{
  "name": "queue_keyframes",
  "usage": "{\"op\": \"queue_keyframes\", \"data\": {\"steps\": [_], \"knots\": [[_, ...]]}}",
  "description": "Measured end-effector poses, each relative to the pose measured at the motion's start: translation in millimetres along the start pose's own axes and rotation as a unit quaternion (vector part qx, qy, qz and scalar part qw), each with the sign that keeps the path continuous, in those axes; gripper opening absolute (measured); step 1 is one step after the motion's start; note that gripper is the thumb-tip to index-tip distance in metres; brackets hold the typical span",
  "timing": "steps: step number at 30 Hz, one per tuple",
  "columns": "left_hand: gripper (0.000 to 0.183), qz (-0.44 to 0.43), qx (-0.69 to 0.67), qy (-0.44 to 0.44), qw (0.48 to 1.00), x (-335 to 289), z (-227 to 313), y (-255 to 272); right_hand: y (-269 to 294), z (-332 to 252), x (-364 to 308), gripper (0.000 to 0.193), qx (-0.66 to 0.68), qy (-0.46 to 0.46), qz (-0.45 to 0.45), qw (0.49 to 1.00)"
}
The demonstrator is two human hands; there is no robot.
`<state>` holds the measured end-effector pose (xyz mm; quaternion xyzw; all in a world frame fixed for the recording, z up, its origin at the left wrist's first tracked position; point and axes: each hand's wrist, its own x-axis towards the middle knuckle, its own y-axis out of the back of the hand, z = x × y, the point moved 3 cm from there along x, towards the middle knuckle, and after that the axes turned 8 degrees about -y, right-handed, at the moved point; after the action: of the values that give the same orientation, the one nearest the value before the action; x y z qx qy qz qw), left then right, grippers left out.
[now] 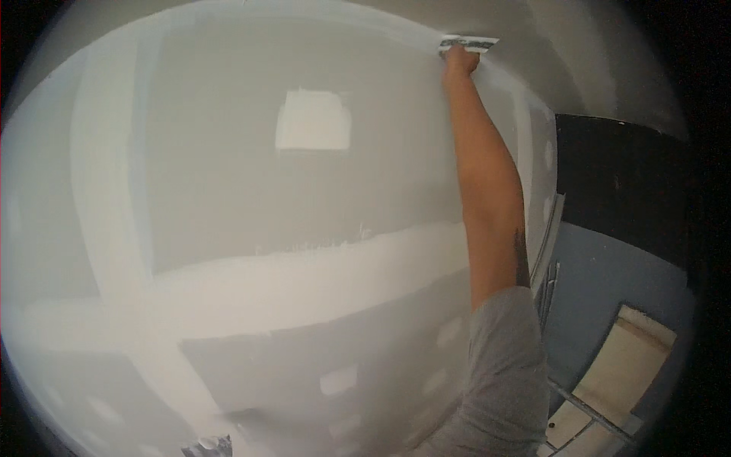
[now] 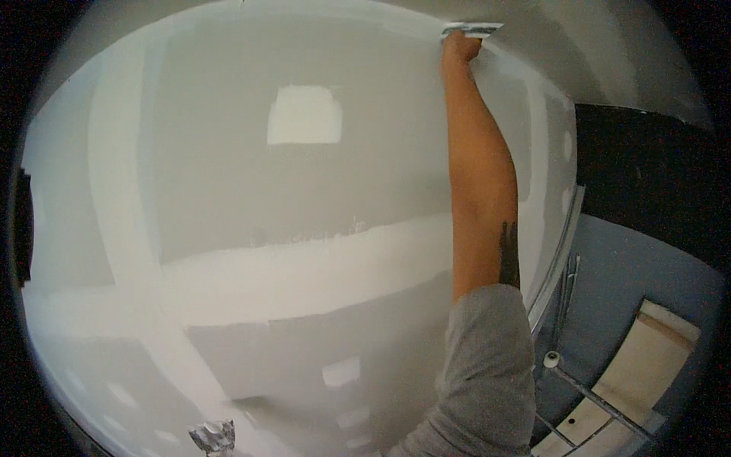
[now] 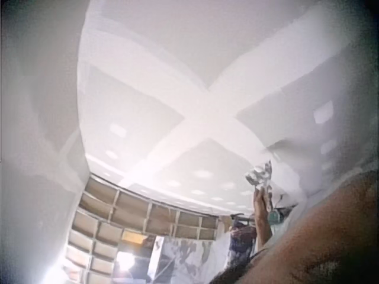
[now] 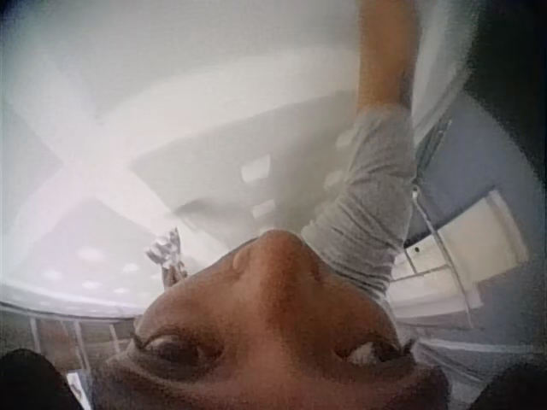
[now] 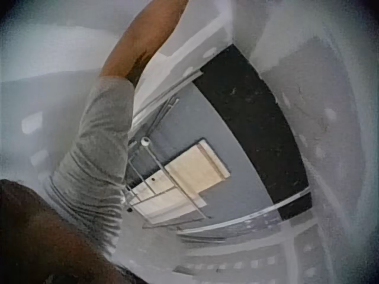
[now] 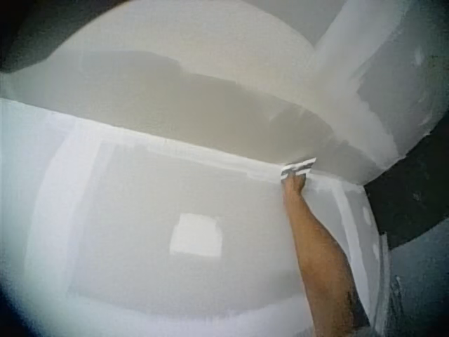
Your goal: The person applies joint compound to a ceiling using a hawk and taping knife. They repeatedly scoop compound from the hawk onto the knife and spread it over seams and screw indentations on the ceiling surface.
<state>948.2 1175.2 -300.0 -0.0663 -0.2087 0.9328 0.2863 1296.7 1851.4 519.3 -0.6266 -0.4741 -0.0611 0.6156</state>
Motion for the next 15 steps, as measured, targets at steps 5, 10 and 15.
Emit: {"op": "queue_keyframes", "data": {"steps": [5, 10, 15], "knots": [[0.034, 0.061, -0.030, 0.074, 0.995, -8, -24, 29, -15, -6, -10, 0.043, -0.066, -0.046, 0.025, 0.996], [0.031, 0.035, -0.002, 0.050, 0.998, -24, -20, 27, -30, -20, -6, 0.042, -0.116, 0.003, 0.020, 0.993], [0.032, 0.032, 0.067, 0.013, 0.997, -47, 6, 31, -57, -64, -73, 0.044, -0.105, -0.079, 0.015, 0.991]]}}
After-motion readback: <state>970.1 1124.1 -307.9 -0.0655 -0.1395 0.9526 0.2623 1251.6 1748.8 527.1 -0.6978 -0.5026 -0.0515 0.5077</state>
